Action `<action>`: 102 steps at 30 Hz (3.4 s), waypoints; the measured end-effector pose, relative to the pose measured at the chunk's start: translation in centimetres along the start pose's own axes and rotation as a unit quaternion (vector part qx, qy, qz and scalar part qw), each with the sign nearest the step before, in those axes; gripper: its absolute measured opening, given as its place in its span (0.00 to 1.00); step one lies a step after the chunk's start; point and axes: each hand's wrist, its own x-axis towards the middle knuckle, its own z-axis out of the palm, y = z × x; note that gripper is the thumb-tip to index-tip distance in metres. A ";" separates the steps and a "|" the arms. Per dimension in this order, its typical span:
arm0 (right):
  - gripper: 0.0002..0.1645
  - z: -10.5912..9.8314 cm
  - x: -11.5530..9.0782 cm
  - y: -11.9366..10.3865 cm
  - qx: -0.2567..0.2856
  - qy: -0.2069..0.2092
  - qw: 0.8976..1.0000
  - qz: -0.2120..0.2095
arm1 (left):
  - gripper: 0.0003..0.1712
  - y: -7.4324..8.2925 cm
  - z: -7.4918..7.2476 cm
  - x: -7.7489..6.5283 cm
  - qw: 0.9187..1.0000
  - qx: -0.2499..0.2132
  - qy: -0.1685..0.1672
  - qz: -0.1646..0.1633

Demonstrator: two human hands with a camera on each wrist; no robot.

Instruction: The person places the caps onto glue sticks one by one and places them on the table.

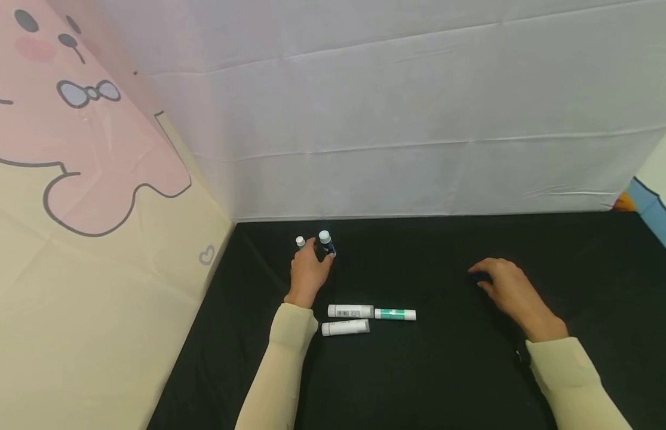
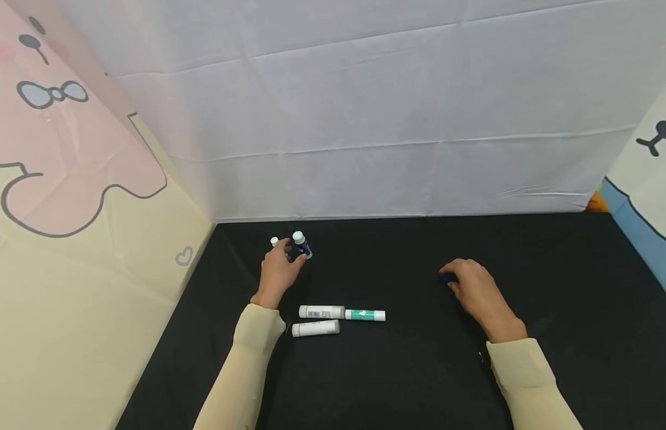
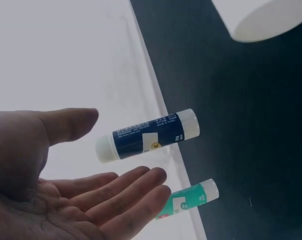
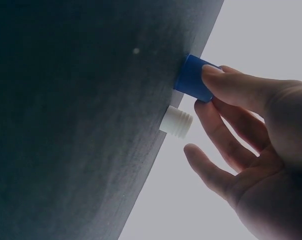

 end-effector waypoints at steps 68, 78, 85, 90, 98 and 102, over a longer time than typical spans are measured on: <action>0.18 -0.5 -0.5 -3.4 0.028 0.047 0.998 -0.017 | 0.17 0.8 1.4 -0.9 0.990 -0.028 0.057 0.123; 0.20 -0.2 -0.7 -4.3 0.037 0.072 0.996 -0.039 | 0.16 1.6 1.2 -3.2 0.985 -0.012 0.065 0.157; 0.24 0.3 -0.6 -5.0 0.029 0.135 0.985 -0.105 | 0.18 2.6 1.4 -4.8 0.970 0.037 0.108 0.215; 0.27 0.6 -0.5 -5.4 0.029 0.154 0.979 -0.129 | 0.19 2.8 1.8 -5.6 0.966 0.056 0.110 0.227; 0.29 0.7 -0.5 -6.1 0.034 0.178 0.971 -0.157 | 0.19 3.2 2.2 -6.7 0.960 0.072 0.117 0.244; 0.31 0.7 -0.4 -6.5 0.040 0.188 0.967 -0.170 | 0.19 3.5 2.5 -7.3 0.957 0.084 0.117 0.254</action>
